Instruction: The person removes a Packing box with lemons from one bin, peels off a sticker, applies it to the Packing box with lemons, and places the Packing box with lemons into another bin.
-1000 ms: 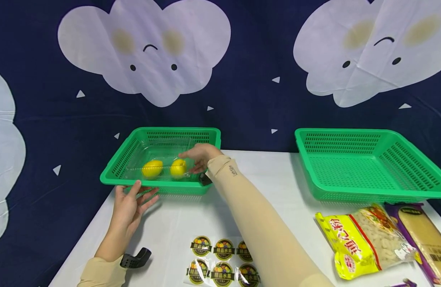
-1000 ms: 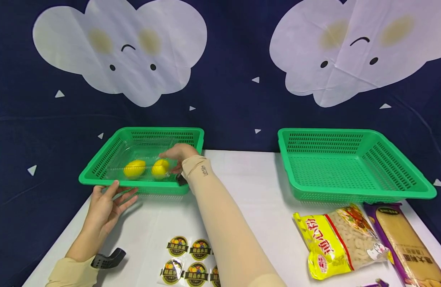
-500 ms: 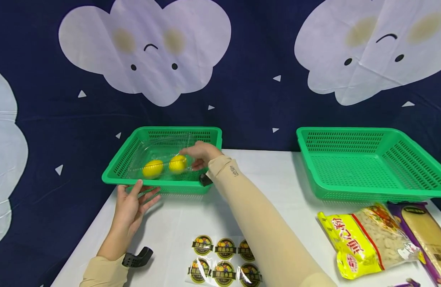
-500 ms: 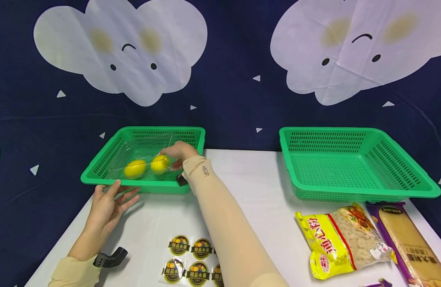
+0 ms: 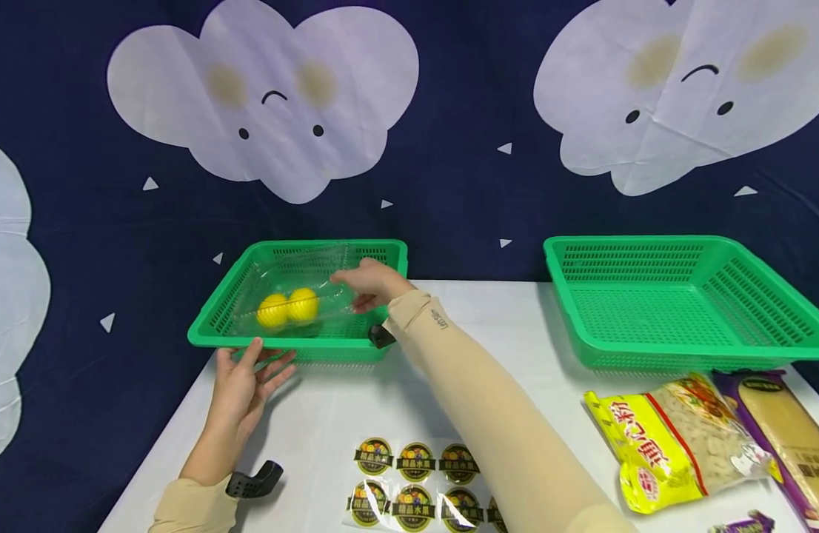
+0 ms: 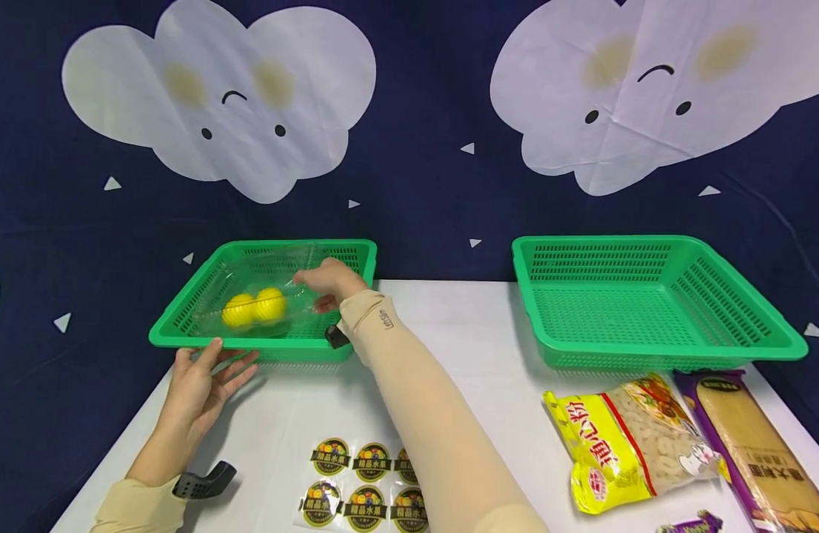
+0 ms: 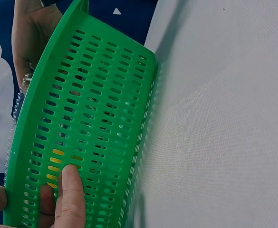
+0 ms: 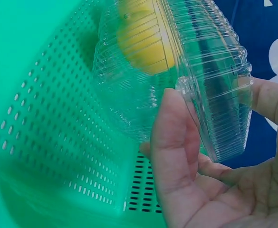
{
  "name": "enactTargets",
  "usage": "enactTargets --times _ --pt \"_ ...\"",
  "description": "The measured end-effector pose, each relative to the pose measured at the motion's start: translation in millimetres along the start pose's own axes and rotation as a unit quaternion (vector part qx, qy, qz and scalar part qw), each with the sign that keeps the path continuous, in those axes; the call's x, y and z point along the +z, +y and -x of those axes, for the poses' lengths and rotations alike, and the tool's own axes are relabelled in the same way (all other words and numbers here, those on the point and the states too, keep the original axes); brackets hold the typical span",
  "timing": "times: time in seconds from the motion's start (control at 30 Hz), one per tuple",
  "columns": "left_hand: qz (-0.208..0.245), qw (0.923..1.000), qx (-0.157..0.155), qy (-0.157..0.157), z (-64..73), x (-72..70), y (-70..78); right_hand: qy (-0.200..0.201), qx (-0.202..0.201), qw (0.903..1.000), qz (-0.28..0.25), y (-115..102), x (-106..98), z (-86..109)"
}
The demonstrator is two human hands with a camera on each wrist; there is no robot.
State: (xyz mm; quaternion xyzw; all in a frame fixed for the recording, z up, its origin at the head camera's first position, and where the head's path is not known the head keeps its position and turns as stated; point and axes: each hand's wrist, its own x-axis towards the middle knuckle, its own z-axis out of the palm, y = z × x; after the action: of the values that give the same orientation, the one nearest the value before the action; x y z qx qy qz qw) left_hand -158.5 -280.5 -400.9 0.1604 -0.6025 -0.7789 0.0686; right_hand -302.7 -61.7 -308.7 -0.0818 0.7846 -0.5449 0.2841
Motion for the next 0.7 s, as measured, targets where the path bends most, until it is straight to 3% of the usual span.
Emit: enactTargets --times 0.43,0.7 --pt "0.0 1.0 0.005 0.001 0.1 0.0 -1.8 -0.034 -0.034 0.9988 -0.012 -4.0 -25.6 13.2" --pt "-0.002 1.0 0.008 0.004 -0.9 0.1 -2.5 -0.005 -0.029 0.9995 -0.007 -2.5 -50.2 25.7"
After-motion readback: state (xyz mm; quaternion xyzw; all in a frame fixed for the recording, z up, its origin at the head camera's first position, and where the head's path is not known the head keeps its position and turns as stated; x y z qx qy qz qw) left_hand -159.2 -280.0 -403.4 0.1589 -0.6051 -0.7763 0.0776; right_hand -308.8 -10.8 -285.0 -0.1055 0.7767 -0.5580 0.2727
